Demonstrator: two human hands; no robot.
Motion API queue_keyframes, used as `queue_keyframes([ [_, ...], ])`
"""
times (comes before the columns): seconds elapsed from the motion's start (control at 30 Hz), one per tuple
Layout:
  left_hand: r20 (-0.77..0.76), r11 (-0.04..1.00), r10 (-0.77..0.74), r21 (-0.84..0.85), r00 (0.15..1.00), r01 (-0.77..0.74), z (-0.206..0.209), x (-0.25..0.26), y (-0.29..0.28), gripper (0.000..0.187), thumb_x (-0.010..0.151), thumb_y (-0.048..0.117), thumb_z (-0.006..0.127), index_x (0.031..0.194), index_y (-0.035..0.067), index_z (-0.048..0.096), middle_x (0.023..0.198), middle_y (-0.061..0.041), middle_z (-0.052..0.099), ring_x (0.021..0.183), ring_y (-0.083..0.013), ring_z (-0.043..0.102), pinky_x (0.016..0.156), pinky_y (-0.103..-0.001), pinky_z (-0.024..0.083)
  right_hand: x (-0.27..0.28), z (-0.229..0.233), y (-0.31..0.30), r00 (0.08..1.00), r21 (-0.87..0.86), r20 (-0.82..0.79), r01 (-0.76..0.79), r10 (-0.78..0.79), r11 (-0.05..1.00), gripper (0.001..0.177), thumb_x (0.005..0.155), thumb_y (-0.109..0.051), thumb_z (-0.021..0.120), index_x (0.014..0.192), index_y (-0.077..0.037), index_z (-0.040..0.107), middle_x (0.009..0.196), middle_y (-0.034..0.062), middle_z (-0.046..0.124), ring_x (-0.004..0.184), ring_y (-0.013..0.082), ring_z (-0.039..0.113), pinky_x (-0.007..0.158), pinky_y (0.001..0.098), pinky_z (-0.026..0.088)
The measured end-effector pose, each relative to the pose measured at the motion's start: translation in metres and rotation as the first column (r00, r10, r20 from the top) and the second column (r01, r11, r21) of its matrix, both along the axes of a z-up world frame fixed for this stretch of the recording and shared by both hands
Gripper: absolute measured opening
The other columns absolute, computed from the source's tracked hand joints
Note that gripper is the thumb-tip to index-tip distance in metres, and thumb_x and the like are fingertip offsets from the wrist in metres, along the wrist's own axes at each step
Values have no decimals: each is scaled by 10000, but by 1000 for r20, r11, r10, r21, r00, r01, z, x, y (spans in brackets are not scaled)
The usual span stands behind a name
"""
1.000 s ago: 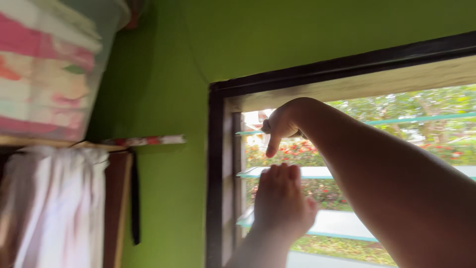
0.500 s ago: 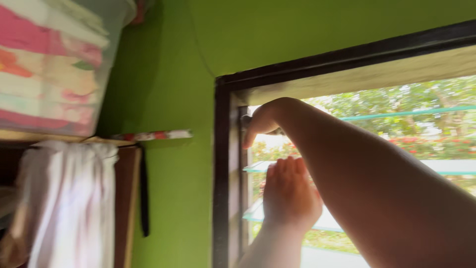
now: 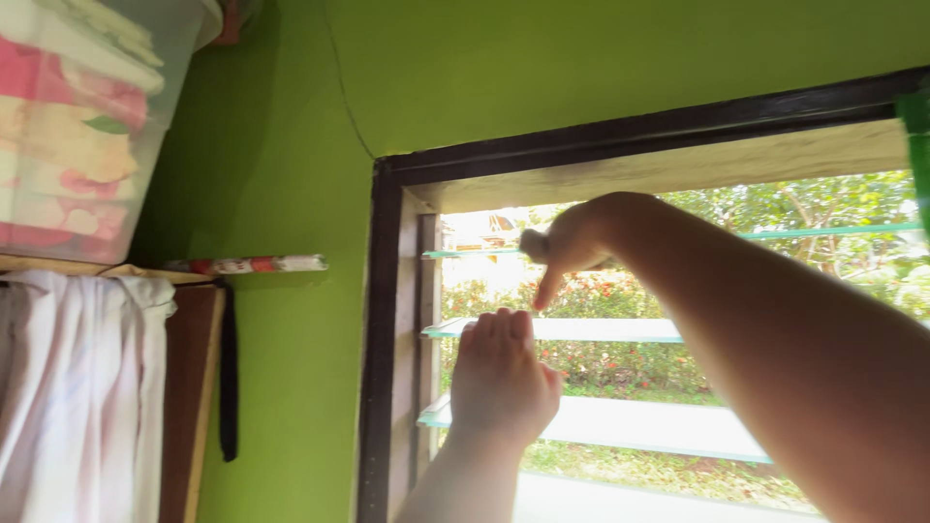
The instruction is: The person wipes the horizontal slats of a window blind with a cloth, moving from the lower slats upward. They then wipe the top frame of the window and the adjacent curtain. Finally, they wipe the lower window frame and sill.
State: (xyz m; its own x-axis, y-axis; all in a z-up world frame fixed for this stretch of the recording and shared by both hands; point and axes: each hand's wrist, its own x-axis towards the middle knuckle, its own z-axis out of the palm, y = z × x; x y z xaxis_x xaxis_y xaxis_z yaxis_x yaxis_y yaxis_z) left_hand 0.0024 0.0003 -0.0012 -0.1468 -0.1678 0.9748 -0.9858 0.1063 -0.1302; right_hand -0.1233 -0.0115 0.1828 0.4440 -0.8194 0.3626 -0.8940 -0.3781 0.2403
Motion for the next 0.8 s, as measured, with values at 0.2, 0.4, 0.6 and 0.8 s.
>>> queue_keyframes([
  [0.2, -23, 998, -41, -37, 999, 40, 1, -2, -3, 381, 737, 193, 702, 1026, -16, 567, 1030, -185, 616, 1015, -346, 587, 944, -477, 451, -83, -1, -5, 986, 11, 78, 150, -150, 989, 670, 661, -636, 865, 986, -79, 681, 974, 130, 664, 975, 313, 659, 865, 490, 525],
  [0.4, -36, 1000, 19, 3, 999, -19, 3, -2, -2, 419, 757, 223, 711, 1055, -33, 565, 1049, -195, 615, 1017, -346, 584, 971, -478, 443, -162, 3, -22, 960, 28, 104, 260, -261, 965, 632, 650, -603, 882, 947, -96, 649, 967, 127, 673, 953, 311, 675, 830, 504, 532],
  [0.6, -88, 999, 39, 35, 995, -36, 5, -7, 4, 474, 736, 265, 736, 1084, -14, 577, 1090, -199, 618, 1043, -353, 581, 994, -470, 433, -226, 0, -25, 925, 37, 199, 323, -323, 946, 590, 652, -550, 913, 941, -90, 683, 986, 143, 712, 953, 308, 699, 834, 505, 562],
  [0.8, -87, 983, 141, 127, 986, -130, 8, -10, 12, 400, 802, 270, 689, 1078, 6, 570, 1055, -160, 622, 1057, -316, 597, 1029, -448, 440, -254, -11, -20, 875, -124, 157, 478, -458, 870, 572, 726, -534, 889, 1031, -75, 736, 1020, 142, 761, 974, 316, 737, 860, 457, 586],
])
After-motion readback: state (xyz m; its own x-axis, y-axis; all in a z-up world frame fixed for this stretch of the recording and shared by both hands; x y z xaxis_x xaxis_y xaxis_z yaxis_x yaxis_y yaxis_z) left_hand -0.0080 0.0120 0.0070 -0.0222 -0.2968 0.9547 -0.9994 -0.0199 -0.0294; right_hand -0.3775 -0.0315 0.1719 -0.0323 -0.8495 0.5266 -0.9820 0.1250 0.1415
